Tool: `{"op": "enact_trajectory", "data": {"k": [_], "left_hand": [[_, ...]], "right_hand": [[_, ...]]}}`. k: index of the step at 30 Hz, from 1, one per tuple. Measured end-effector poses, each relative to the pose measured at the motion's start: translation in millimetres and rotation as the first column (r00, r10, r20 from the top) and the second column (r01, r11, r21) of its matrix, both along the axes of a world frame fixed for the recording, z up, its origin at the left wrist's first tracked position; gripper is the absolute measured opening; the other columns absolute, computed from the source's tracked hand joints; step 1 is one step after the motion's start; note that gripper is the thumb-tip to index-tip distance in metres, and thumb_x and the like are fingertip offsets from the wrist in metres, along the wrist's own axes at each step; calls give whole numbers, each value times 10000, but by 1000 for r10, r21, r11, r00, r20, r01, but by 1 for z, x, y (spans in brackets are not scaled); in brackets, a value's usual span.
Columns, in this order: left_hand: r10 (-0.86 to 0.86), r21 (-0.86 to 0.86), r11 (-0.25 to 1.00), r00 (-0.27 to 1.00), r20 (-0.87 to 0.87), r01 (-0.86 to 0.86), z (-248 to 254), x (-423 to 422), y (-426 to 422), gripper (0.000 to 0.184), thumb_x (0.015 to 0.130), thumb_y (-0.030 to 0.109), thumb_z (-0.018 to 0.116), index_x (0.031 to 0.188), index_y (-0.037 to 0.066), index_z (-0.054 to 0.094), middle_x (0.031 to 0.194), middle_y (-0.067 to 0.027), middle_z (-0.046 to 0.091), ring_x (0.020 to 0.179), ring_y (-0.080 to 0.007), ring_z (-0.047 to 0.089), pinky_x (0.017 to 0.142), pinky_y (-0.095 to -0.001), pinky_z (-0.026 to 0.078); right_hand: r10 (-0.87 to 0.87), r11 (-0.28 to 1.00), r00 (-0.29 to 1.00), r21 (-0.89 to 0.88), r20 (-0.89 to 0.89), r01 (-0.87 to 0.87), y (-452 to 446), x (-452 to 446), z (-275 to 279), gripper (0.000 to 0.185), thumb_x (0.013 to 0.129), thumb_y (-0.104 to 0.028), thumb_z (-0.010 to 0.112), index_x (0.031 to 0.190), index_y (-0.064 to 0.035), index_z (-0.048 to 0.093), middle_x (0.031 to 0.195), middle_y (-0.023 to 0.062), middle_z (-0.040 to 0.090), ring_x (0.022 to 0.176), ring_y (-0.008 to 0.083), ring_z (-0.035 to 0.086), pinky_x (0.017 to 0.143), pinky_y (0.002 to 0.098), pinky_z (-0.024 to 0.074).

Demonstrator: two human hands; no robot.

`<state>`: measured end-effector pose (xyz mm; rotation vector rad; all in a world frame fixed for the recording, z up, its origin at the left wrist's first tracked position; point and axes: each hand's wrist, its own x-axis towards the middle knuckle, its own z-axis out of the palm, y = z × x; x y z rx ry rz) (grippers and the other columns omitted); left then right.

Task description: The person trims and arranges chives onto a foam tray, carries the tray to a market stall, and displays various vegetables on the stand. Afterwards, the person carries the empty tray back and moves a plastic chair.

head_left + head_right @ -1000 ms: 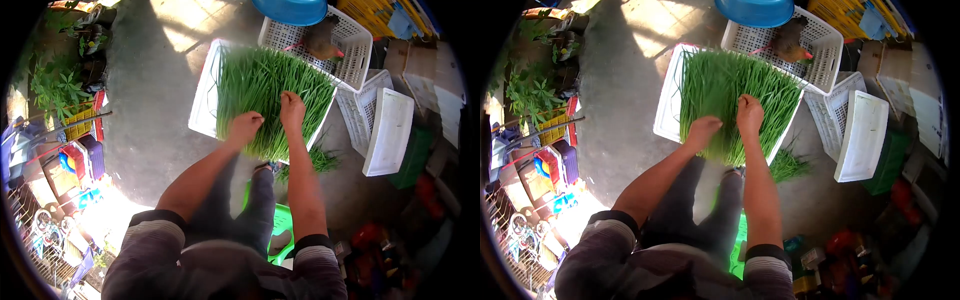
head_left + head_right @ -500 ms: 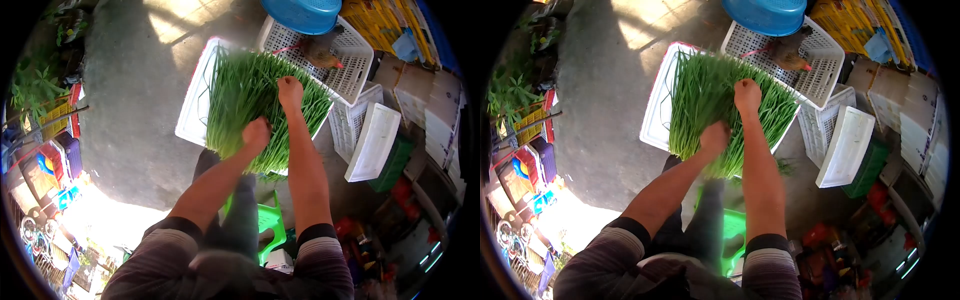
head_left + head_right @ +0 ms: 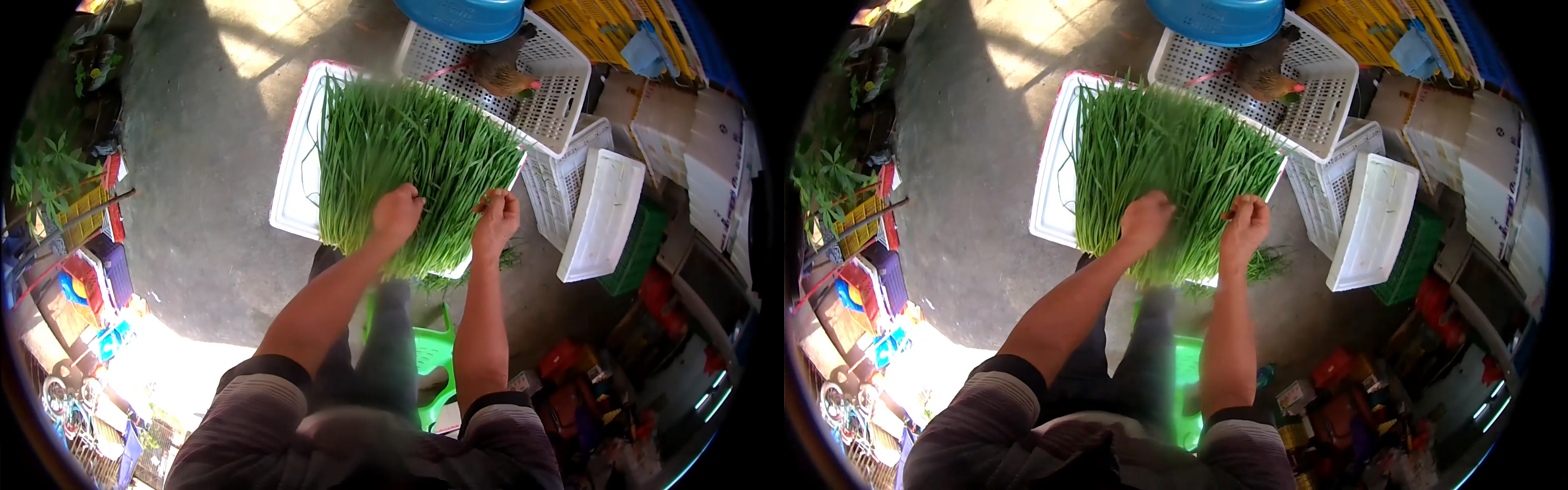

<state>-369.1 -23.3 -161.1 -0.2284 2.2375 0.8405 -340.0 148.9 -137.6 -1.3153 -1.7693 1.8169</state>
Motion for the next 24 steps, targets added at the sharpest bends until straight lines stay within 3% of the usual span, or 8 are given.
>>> {"op": "enact_trajectory", "data": {"k": [3, 6, 8, 10, 12, 14, 18, 24], "left_hand": [[133, 144, 980, 990, 43, -138, 9, -4, -12, 274, 864, 321, 677, 1015, 93, 683, 826, -156, 700, 798, -355, 676, 710, -450, 525], [182, 141, 973, 983, 7, -181, 25, -21, -41, 298, 875, 313, 670, 1056, 77, 678, 833, -150, 707, 795, -341, 680, 729, -422, 523], [204, 88, 976, 975, -82, -197, 20, -36, -67, 289, 883, 293, 661, 1059, 65, 678, 842, -147, 711, 795, -332, 682, 737, -409, 524], [227, 52, 974, 962, -153, -222, 11, -35, -90, 263, 891, 266, 650, 1042, 53, 681, 855, -146, 716, 797, -324, 684, 740, -403, 525], [225, 86, 973, 964, -142, -215, 3, -45, -101, 244, 894, 250, 644, 1020, 45, 686, 867, -146, 717, 803, -319, 684, 741, -398, 524], [197, 131, 975, 972, -130, -180, 3, -49, -98, 231, 896, 241, 639, 1002, 43, 691, 870, -148, 714, 801, -317, 682, 738, -396, 523], [81, 243, 969, 989, -124, -49, 3, -53, -55, 220, 891, 249, 629, 995, 68, 697, 843, -167, 689, 790, -335, 667, 726, -408, 517], [10, 215, 976, 984, -176, 29, -20, -65, -9, 224, 884, 235, 611, 1017, 73, 692, 917, -188, 685, 872, -373, 660, 761, -443, 516]], "right_hand": [[-119, 989, 972, 107, 201, 99, 32, 122, 4, 87, 958, -105, 559, 982, -21, 557, 767, 43, 573, 611, 91, 509, 513, 237, 435], [5, 774, 678, 426, 735, -468, 75, 289, -58, 210, 928, -118, 592, 1083, 21, 570, 818, 73, 598, 618, 113, 539, 526, 275, 466], [-32, 393, 455, 430, 890, -813, 90, 362, -81, 263, 916, -135, 606, 1110, 39, 571, 831, 81, 607, 599, 121, 544, 529, 295, 476], [48, 456, 530, 453, 847, -766, 85, 339, -42, 255, 913, -151, 616, 1077, 42, 587, 787, 62, 600, 568, 118, 526, 516, 300, 463], [104, 945, 737, 165, 668, -283, 73, 233, -32, 235, 917, -166, 621, 1028, 41, 607, 730, 35, 586, 532, 110, 497, 496, 297, 440], [147, 930, 845, 219, 515, -295, 68, 177, -63, 205, 925, -175, 629, 964, 26, 628, 661, -6, 551, 522, 94, 468, 470, 274, 386], [351, 936, 924, -35, 150, -350, 3, 1, -28, 198, 958, -195, 607, 963, 1, 633, 671, -15, 540, 572, 71, 493, 517, 258, 399], [636, 755, 752, 59, 176, -653, -36, -108, -103, 240, 959, -144, 574, 1100, 36, 648, 835, 83, 670, 583, 138, 624, 550, 305, 490]]}}
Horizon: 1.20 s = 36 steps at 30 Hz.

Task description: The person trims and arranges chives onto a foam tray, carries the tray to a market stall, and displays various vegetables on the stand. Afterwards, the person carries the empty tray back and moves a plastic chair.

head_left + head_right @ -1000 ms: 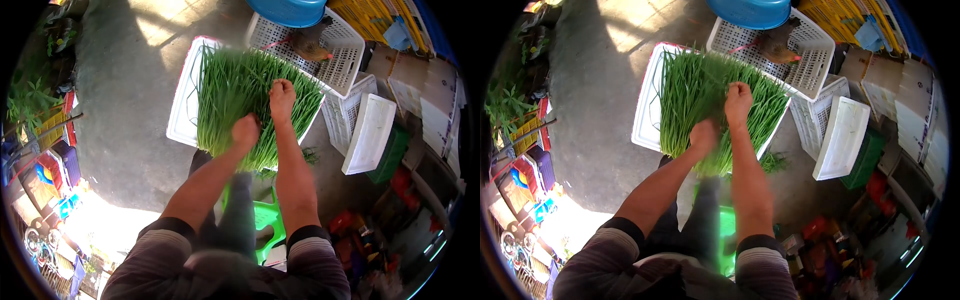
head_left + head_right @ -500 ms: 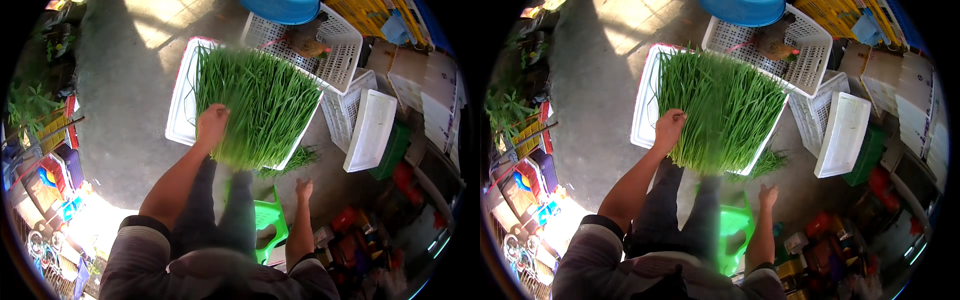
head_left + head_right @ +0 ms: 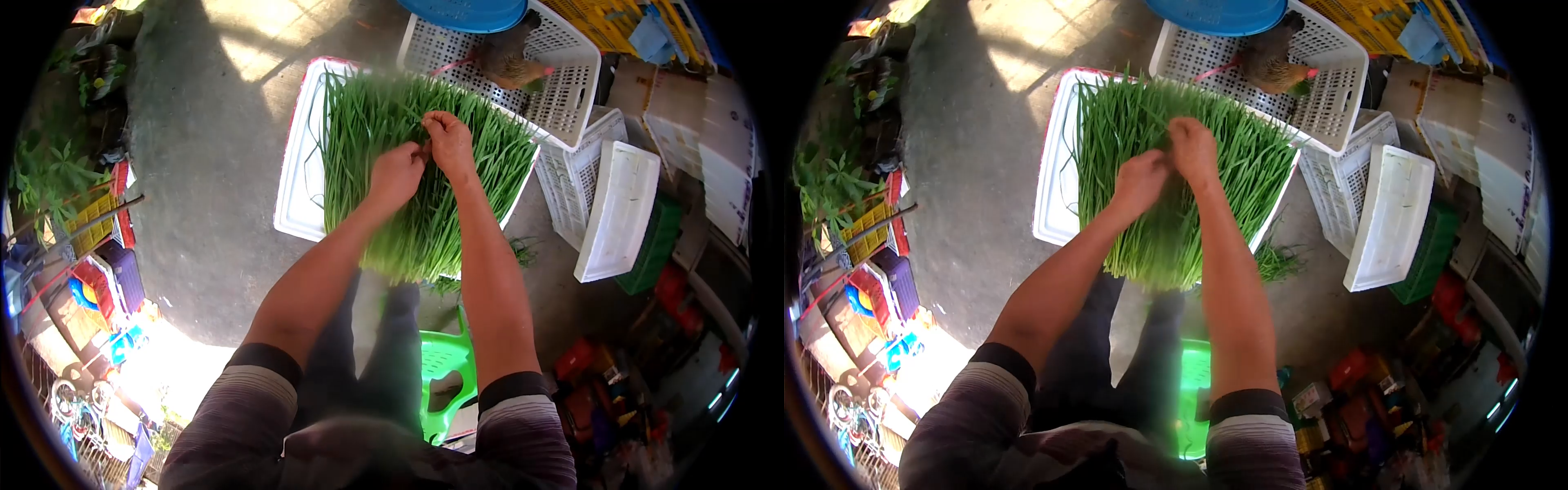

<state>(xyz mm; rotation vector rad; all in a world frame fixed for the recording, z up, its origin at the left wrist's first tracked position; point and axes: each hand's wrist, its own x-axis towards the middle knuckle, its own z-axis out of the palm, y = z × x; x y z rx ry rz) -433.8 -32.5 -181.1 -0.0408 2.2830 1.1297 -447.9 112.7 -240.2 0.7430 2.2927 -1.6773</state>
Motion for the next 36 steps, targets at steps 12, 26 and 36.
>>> {"op": "enact_trajectory", "data": {"k": [12, 26, 36], "left_hand": [[-48, -190, 980, 996, 76, 61, -9, -17, 0, 267, 865, 269, 628, 1077, 118, 686, 1006, -151, 700, 940, -367, 660, 797, -471, 529], [-4, -19, 1000, 1000, 29, 4, -22, -20, -2, 260, 851, 267, 617, 1034, 93, 675, 997, -160, 691, 930, -377, 647, 783, -486, 518], [-80, -65, 994, 994, 68, 85, -45, -24, 14, 229, 828, 245, 615, 964, 67, 664, 944, -197, 676, 897, -418, 635, 764, -503, 514]], "right_hand": [[102, 879, 963, 431, 250, -205, 7, -14, -40, 196, 896, -144, 597, 974, -4, 710, 814, 170, 714, 539, 255, 684, 604, 347, 549], [24, 858, 963, 489, 268, -158, -8, -8, -14, 308, 826, -300, 689, 939, -17, 726, 836, 189, 702, 735, 340, 668, 655, 450, 523], [-176, 981, 984, 73, -33, 178, -8, 22, -15, 272, 832, -207, 698, 973, 24, 712, 903, 194, 688, 815, 308, 673, 762, 363, 518]]}}
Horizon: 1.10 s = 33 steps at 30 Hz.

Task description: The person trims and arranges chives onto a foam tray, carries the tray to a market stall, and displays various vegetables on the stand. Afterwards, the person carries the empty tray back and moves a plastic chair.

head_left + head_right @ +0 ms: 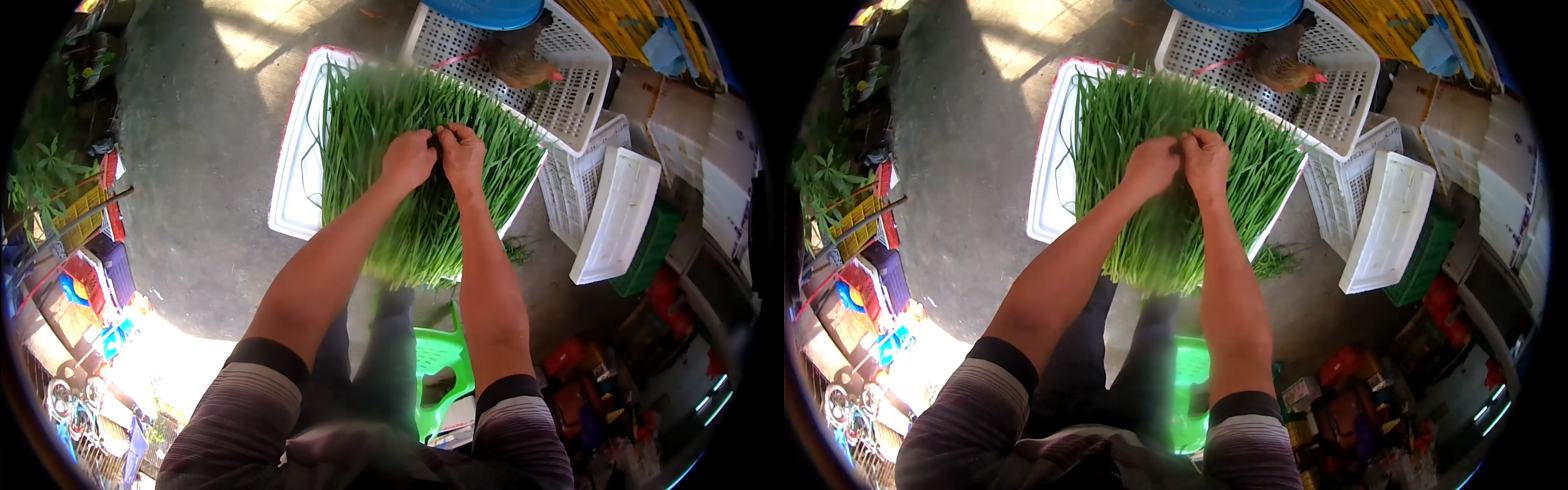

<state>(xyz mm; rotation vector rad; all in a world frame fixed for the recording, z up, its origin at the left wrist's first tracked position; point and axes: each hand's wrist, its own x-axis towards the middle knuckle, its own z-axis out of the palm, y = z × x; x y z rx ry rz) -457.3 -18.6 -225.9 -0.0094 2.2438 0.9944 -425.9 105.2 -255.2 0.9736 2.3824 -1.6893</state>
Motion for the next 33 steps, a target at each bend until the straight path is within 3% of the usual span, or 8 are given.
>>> {"op": "enact_trajectory", "data": {"k": [9, 13, 16, 22, 26, 28, 31, 33], "left_hand": [[9, -68, 998, 999, -48, -12, 5, 4, 2, 173, 842, 258, 648, 939, 122, 691, 954, -146, 690, 893, -375, 652, 738, -488, 522], [12, -64, 998, 999, -42, -15, 4, 5, 2, 178, 832, 273, 683, 937, 132, 708, 968, -135, 693, 894, -362, 656, 741, -471, 524], [28, -45, 999, 1000, -9, -28, 5, 3, 3, 182, 830, 284, 699, 928, 131, 712, 954, -129, 695, 880, -355, 656, 736, -463, 520], [56, -7, 998, 998, -24, -56, 3, 5, 4, 179, 836, 294, 702, 907, 129, 711, 885, -109, 696, 832, -341, 653, 700, -455, 509], [56, 6, 998, 998, 42, -57, 6, 1, 3, 179, 835, 296, 704, 891, 126, 709, 862, -106, 696, 812, -334, 655, 684, -456, 509], [40, 21, 999, 999, 9, -40, 9, -6, 3, 192, 829, 298, 709, 888, 116, 710, 832, -117, 691, 785, -331, 652, 674, -453, 505], [84, 97, 992, 996, -9, -83, 7, 1, -1, 202, 827, 289, 710, 899, 100, 712, 821, -122, 686, 763, -332, 646, 674, -446, 500], [42, 67, 997, 999, 3, -42, 8, -2, -1, 204, 829, 282, 707, 914, 97, 713, 824, -124, 686, 759, -337, 644, 682, -441, 502]], "right_hand": [[-59, 998, 996, 18, 65, 58, 3, -13, 17, 254, 874, -190, 677, 985, 39, 687, 826, 123, 683, 747, 220, 644, 715, 343, 506], [-258, 943, 958, -249, -124, 222, 14, -24, 32, 158, 920, -126, 636, 951, 28, 648, 733, 2, 590, 626, 94, 512, 562, 274, 431], [-431, 834, 886, -451, -173, 317, 30, -21, 72, 151, 942, -122, 632, 1011, 12, 629, 783, 29, 614, 624, 77, 483, 537, 257, 405], [-527, 849, 836, -153, -153, 506, 54, 115, 126, 113, 920, -100, 663, 904, -46, 565, 771, 35, 613, 627, 79, 526, 542, 223, 412], [-560, 828, 798, 145, 222, 541, 67, 291, 120, 118, 913, -107, 662, 952, -27, 584, 792, 54, 615, 621, 101, 549, 515, 239, 423], [-406, 908, 752, 318, 519, 271, 53, 322, 142, 213, 919, -109, 641, 1082, 21, 602, 795, 56, 610, 622, 113, 547, 522, 246, 442], [-266, 951, 874, 257, 406, 170, 36, 306, 154, 355, 917, -174, 652, 1193, 42, 595, 831, 89, 656, 689, 149, 615, 583, 282, 505], [-237, 971, 920, 57, 312, 231, 39, 260, 135, 257, 934, -156, 630, 1101, 39, 631, 806, 61, 646, 674, 119, 592, 579, 268, 495]]}}
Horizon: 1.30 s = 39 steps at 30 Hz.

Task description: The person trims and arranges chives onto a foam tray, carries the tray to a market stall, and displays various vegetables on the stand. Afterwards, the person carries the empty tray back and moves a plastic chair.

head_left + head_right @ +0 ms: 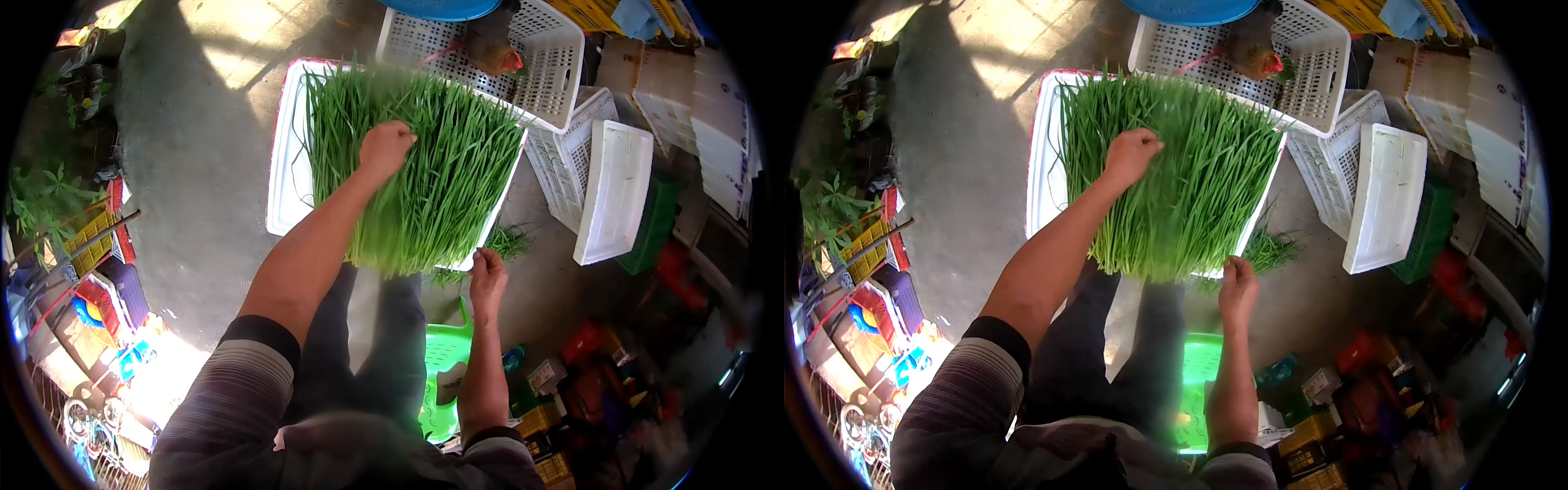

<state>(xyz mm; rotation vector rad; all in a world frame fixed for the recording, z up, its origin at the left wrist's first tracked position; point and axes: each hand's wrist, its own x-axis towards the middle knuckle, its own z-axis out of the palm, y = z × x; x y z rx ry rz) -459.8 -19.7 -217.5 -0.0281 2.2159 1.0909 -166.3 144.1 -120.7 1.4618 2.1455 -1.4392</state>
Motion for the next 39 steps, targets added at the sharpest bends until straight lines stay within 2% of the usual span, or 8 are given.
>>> {"op": "enact_trajectory", "data": {"k": [1, 5, 9, 12, 19, 25, 31, 39], "left_hand": [[-15, -17, 1000, 1000, 10, 15, 1, 1, -1, 206, 830, 279, 705, 922, 95, 714, 825, -125, 685, 756, -339, 643, 686, -439, 503], [2, -19, 1000, 996, -87, -4, -2, 7, -1, 212, 821, 275, 709, 919, 88, 711, 860, -137, 691, 790, -348, 654, 707, -433, 512], [-39, -37, 999, 987, -156, 34, 4, 5, 4, 220, 806, 274, 714, 912, 82, 706, 887, -146, 696, 824, -351, 664, 718, -437, 518], [-29, -47, 999, 991, -129, 24, 6, 6, 5, 230, 800, 273, 714, 914, 74, 703, 896, -156, 693, 839, -355, 661, 724, -440, 516], [-30, 0, 1000, 983, -180, 31, 8, 0, 9, 266, 826, 294, 674, 918, 44, 692, 979, -184, 651, 913, -356, 627, 787, -435, 498], [-70, -52, 997, 935, -348, 56, -14, 10, 6, 121, 863, 195, 665, 942, 127, 726, 976, -122, 639, 881, -335, 642, 746, -429, 524], [-136, -82, 990, 925, -356, 114, -5, 9, 10, 116, 863, 180, 665, 959, 140, 717, 1006, -82, 625, 860, -312, 645, 727, -422, 526], [-135, -114, 988, 923, -361, 100, -4, 11, 14, 117, 868, 186, 642, 932, 125, 718, 967, -94, 633, 839, -324, 642, 724, -433, 519]], "right_hand": [[-118, 986, 989, -130, -88, 106, -6, -46, 1, 198, 951, -145, 606, 1037, 29, 648, 809, 34, 638, 664, 84, 559, 587, 249, 482], [-108, 940, 929, -340, -354, -21, -19, -190, -33, 217, 954, -97, 561, 1113, 31, 636, 790, 23, 614, 611, 78, 519, 567, 246, 469], [112, 971, 952, -172, -284, -165, -19, -263, -83, 286, 882, -168, 639, 1090, 25, 672, 868, 132, 704, 705, 207, 651, 647, 327, 517], [279, 953, 927, -44, -250, -298, -16, -274, -108, 272, 823, -230, 671, 965, -1, 711, 871, 210, 698, 827, 372, 681, 756, 406, 522], [474, 877, 853, 25, -218, -480, -9, -272, -85, 234, 844, -199, 653, 949, 7, 691, 864, 218, 689, 813, 383, 669, 730, 421, 520], [804, 577, 583, 382, -112, -722, 3, -269, -81, 184, 880, -160, 643, 925, 17, 659, 762, 216, 642, 695, 398, 625, 628, 429, 487], [798, 600, 599, 170, -68, -781, 13, -276, -80, 211, 865, -211, 625, 887, -5, 662, 890, 236, 671, 863, 429, 639, 739, 500, 506], [866, 485, 492, 89, 92, -870, 38, -287, -54, 208, 864, -193, 617, 894, 6, 667, 885, 231, 672, 829, 422, 638, 737, 483, 507]]}}
